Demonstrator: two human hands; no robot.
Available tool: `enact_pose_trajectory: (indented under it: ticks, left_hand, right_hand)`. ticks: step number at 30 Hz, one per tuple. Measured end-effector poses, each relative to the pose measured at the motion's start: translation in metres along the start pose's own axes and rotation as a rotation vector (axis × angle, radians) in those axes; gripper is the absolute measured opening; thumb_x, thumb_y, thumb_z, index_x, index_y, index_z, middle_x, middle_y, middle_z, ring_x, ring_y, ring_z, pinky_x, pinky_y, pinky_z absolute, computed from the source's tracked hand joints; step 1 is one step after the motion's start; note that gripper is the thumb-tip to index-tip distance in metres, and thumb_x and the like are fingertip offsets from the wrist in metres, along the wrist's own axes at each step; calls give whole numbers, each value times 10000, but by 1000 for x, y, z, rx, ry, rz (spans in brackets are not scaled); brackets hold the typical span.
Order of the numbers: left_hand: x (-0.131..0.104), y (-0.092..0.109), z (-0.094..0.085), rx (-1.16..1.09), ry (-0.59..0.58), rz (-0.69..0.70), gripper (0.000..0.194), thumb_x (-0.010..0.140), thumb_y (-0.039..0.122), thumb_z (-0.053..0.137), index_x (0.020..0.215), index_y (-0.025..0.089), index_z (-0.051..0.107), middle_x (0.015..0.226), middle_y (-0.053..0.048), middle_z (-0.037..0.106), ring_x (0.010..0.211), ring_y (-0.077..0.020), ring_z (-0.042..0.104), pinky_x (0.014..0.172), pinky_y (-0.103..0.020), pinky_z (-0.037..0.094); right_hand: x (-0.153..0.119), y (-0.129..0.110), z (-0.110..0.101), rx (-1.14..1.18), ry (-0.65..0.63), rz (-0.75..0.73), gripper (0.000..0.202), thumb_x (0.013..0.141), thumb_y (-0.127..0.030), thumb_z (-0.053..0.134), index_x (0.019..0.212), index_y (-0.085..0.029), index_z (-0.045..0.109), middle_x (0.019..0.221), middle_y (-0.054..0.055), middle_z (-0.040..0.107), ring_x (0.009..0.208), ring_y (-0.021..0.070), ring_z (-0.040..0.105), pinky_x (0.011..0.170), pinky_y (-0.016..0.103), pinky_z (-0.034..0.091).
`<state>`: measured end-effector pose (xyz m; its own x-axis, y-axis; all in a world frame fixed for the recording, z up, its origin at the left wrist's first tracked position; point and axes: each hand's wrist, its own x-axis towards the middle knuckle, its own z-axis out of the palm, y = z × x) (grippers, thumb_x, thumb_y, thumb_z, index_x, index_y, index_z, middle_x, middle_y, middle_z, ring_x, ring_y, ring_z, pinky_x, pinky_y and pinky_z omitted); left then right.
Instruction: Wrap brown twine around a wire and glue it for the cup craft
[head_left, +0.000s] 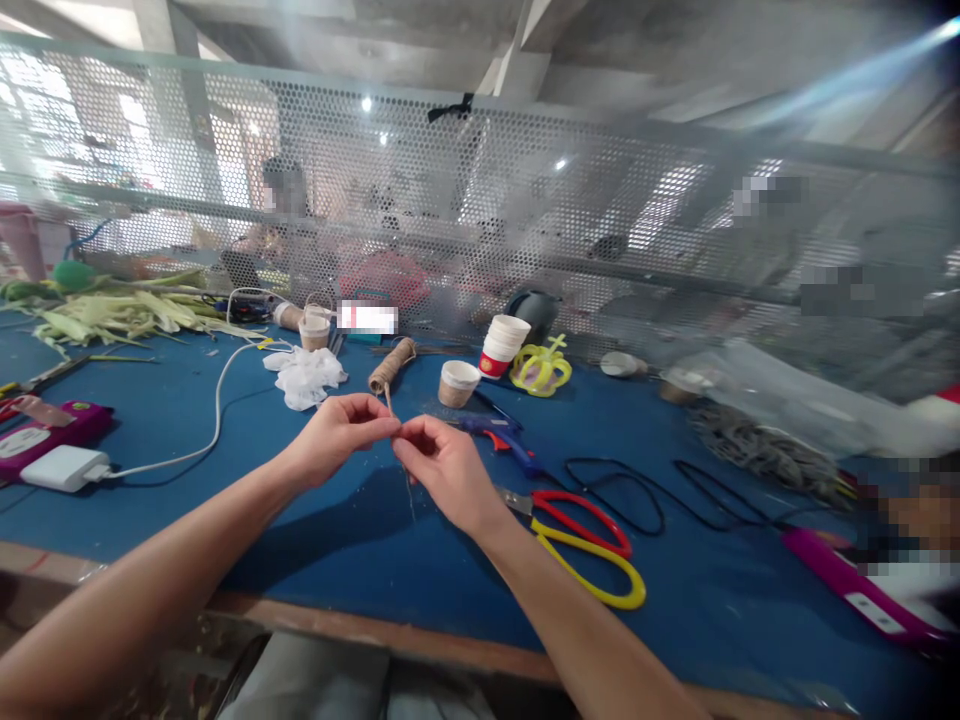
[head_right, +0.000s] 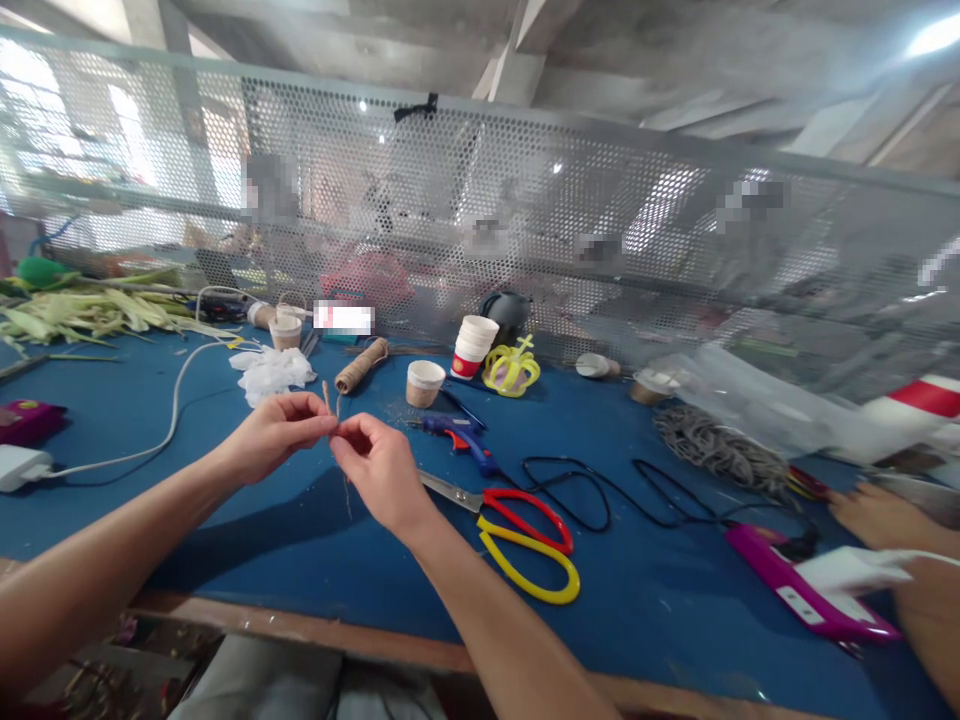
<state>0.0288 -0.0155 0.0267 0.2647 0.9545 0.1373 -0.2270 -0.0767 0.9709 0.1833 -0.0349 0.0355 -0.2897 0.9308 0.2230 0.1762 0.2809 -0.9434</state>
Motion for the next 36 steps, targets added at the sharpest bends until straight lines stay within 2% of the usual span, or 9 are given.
enact_pose_trajectory:
  ticks: [5, 8, 19, 22, 26, 31, 36]
  left_hand:
    - [-3, 2, -1, -141, -127, -29, 169, 627, 227, 714, 628, 123, 580, 637, 19, 569, 550, -59, 486, 515, -193, 323]
    - [-5, 3, -1, -190, -155, -45, 168, 624, 212, 719, 629, 118, 580, 656, 10, 579, 557, -55, 496, 513, -181, 333]
    - [-5, 4, 3, -193, -41, -49, 222, 609, 258, 729, 624, 119, 557, 573, 23, 524, 493, -48, 448, 476, -184, 321]
    - [-4, 4, 1, -167, -78, -45, 209, 610, 257, 726, 633, 119, 569, 595, 18, 536, 514, -53, 457, 485, -186, 322]
    - [-2, 7, -4, -71, -149, -9, 198, 605, 265, 722, 666, 122, 600, 639, 8, 558, 544, -59, 457, 499, -189, 328]
    - [-3, 9, -4, 160, -87, 70, 178, 655, 284, 672, 665, 128, 587, 626, 14, 543, 544, -64, 435, 509, -199, 329]
    - [-3, 8, -2, 274, -16, 66, 202, 660, 314, 653, 641, 127, 578, 585, 17, 521, 513, -65, 400, 486, -206, 303]
  right_hand:
    - [2, 5, -6, 415, -257, 178, 179, 706, -310, 633, 716, -157, 538, 594, -33, 538, 473, 63, 455, 437, 206, 348]
    - [2, 6, -8, 532, -299, 199, 185, 701, -295, 652, 712, -159, 527, 563, -47, 524, 445, 49, 434, 417, 192, 320]
    - [0, 2, -2, 396, -189, 109, 196, 717, -316, 637, 715, -161, 517, 581, -49, 528, 461, 54, 451, 452, 211, 339]
    - [-1, 2, -1, 400, -175, 119, 190, 716, -310, 635, 714, -163, 513, 582, -49, 523, 456, 56, 451, 445, 213, 329]
    - [-1, 3, -2, 397, -165, 118, 197, 711, -319, 631, 712, -162, 512, 574, -50, 511, 448, 55, 440, 442, 213, 326]
    - [-1, 5, -2, 233, -124, 62, 188, 739, -337, 586, 745, -166, 510, 598, -41, 508, 474, 67, 442, 463, 220, 358]
    - [-2, 1, -1, -8, -47, -8, 161, 760, -333, 542, 758, -175, 511, 603, -39, 490, 482, 75, 426, 479, 228, 371]
